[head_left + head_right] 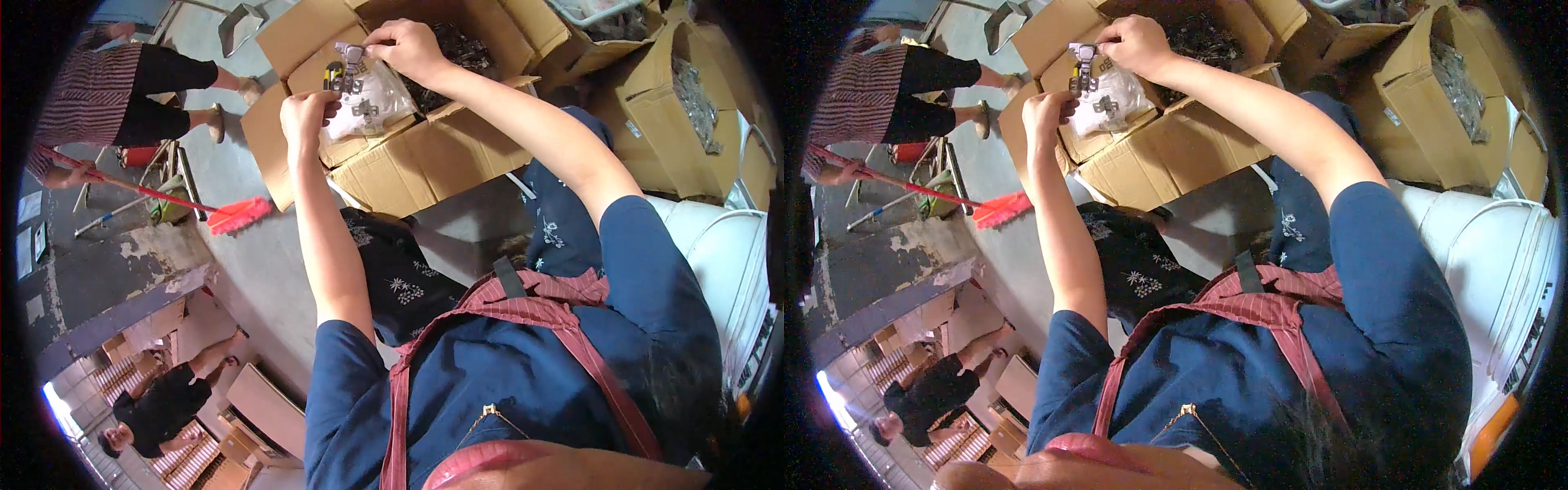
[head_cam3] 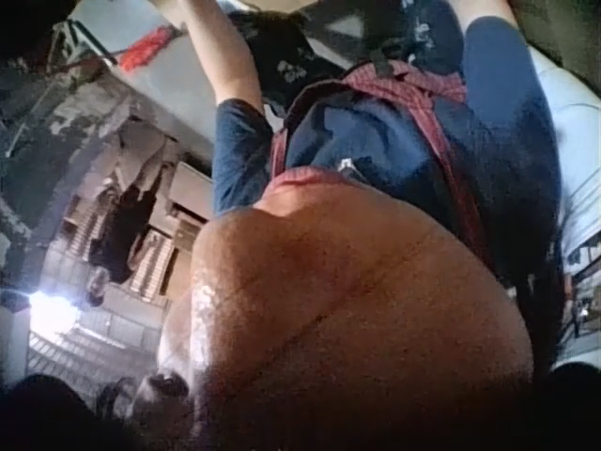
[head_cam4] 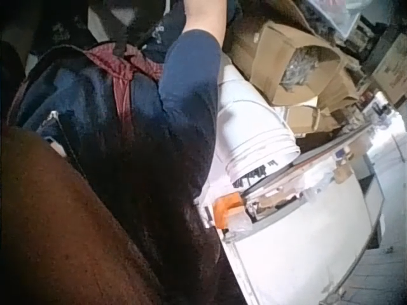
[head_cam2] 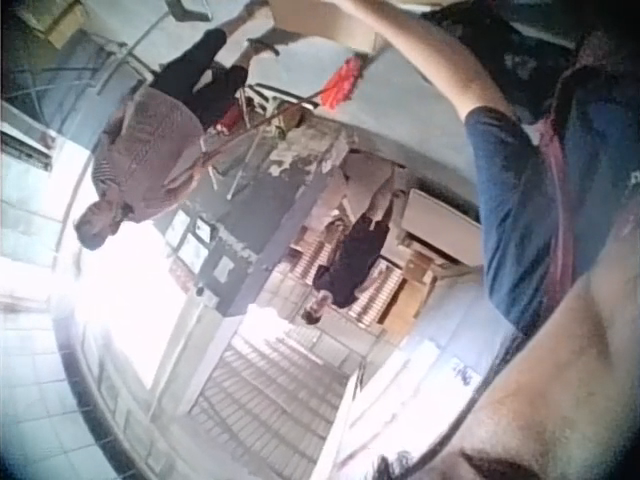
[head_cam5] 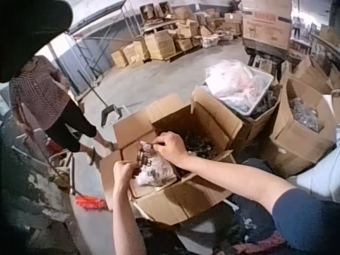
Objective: The person takes metal hardware pieces from a box and puts them into plastic bags.
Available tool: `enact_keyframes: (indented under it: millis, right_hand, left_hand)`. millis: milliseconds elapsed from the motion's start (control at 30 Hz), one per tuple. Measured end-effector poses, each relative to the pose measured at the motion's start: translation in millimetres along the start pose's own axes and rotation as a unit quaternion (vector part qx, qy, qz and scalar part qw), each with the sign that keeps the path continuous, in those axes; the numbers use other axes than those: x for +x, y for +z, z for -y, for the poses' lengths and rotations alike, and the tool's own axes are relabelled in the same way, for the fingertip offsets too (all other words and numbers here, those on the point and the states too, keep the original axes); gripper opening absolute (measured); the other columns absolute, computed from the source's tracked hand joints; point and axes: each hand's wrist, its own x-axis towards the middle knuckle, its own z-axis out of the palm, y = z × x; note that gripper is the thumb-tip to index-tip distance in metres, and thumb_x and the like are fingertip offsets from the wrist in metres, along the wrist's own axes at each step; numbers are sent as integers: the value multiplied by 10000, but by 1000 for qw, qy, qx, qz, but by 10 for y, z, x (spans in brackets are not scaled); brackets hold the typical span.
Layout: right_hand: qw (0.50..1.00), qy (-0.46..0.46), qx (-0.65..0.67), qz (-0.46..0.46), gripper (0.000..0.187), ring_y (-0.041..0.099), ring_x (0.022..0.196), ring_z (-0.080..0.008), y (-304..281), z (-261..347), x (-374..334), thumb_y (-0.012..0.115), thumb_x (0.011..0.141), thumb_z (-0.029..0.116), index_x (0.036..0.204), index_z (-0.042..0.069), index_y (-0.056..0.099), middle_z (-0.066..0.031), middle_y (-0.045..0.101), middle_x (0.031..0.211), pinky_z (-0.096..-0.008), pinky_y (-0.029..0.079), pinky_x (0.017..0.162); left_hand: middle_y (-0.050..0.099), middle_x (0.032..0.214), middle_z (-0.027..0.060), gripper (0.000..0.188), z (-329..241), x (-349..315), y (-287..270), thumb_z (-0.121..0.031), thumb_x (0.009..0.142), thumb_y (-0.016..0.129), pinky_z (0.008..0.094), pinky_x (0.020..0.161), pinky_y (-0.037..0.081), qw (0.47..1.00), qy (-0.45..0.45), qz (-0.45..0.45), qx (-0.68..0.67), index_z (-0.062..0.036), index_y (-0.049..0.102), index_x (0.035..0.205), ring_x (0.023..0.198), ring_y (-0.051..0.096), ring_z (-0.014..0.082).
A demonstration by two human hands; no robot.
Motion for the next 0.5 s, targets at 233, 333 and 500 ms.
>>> enact_keyframes:
  millis: [233,333,500]
  right_hand:
    - [983,-182,-36,2,87,604,752,-227,49,129,-33,712,734,121,799,65,722,-40,663,762,-346,480,721]
    - [977,-208,-44,8,98,598,770,-220,93,164,-56,718,721,119,804,68,715,-35,652,767,-340,459,755]
    - [961,-248,-119,34,97,593,809,-216,135,188,-102,714,707,117,795,75,715,-25,646,789,-340,445,794]
  left_hand:
    - [689,635,55,208,84,85,-156,-190,735,645,242,571,501,998,-41,-2,52,-6,736,697,561,627,105]
    - [670,627,65,206,35,67,-153,-185,743,646,253,538,470,996,-35,-5,84,4,715,701,547,606,114]
    - [638,616,58,206,103,102,-136,-178,755,663,257,498,424,995,-19,8,101,18,688,696,529,569,119]
